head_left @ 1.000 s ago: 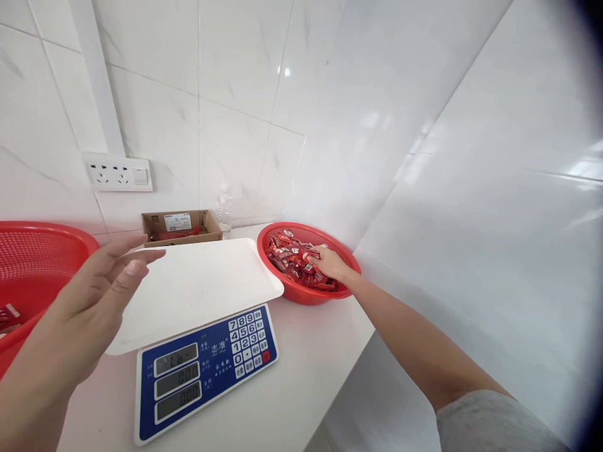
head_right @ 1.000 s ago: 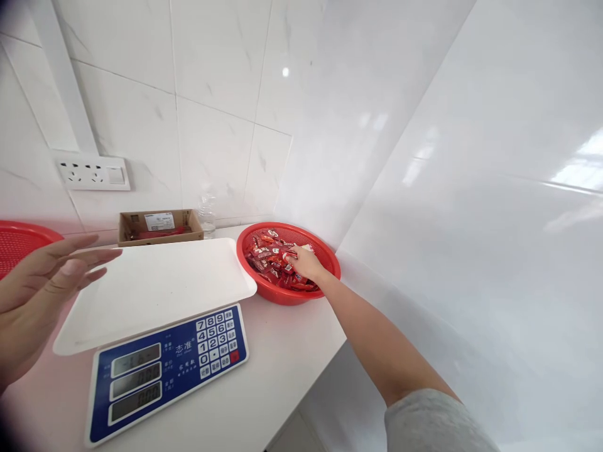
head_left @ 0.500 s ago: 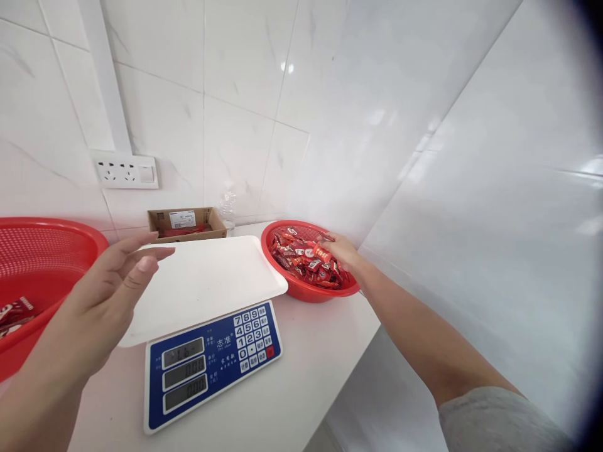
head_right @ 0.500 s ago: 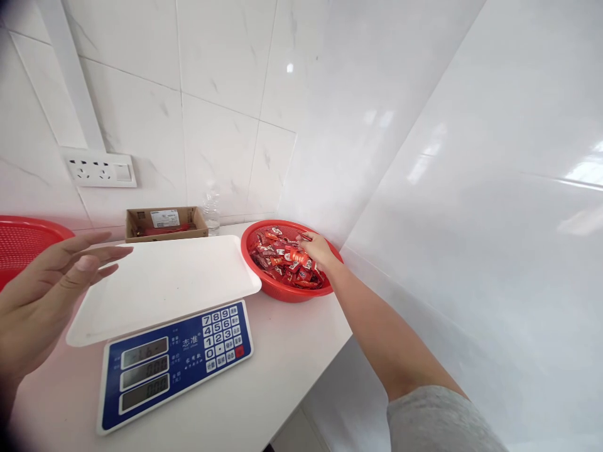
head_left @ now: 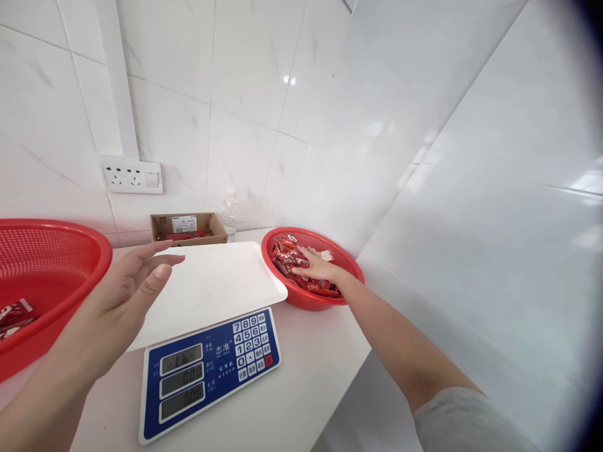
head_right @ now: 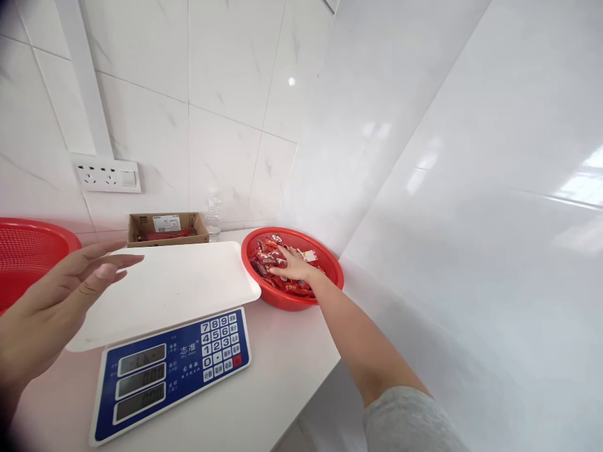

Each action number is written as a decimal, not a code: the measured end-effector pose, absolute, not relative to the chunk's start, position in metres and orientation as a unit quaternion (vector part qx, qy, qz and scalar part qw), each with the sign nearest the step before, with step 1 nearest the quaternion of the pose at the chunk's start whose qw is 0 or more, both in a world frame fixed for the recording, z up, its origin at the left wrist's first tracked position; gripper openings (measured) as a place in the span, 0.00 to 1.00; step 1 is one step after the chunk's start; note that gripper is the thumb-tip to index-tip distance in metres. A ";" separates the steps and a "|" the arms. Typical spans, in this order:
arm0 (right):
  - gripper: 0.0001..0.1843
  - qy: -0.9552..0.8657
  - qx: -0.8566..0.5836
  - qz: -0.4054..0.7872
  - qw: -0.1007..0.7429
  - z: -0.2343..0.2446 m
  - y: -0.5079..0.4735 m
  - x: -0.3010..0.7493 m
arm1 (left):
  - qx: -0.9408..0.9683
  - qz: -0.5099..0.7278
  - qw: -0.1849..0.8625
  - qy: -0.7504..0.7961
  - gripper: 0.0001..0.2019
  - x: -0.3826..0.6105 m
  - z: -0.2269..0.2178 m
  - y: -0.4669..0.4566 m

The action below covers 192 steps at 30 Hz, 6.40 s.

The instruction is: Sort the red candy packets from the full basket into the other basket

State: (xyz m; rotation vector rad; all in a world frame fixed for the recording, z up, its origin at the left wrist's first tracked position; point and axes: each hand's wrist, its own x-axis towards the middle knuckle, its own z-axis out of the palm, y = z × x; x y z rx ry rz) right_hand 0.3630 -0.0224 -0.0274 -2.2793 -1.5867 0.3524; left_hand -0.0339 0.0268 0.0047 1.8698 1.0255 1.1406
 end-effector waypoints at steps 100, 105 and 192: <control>0.23 -0.608 -0.638 0.284 0.378 -0.002 0.028 0.182 | 0.509 0.525 0.619 0.286 0.15 -0.026 -0.002 0.037; 0.21 -0.711 -0.658 0.145 0.201 -0.004 0.014 0.186 | 0.517 0.523 0.610 0.293 0.17 -0.027 -0.002 0.039; 0.19 -0.478 -0.872 -0.008 0.103 -0.025 -0.033 0.369 | 0.826 0.254 0.188 0.467 0.25 -0.020 -0.013 0.037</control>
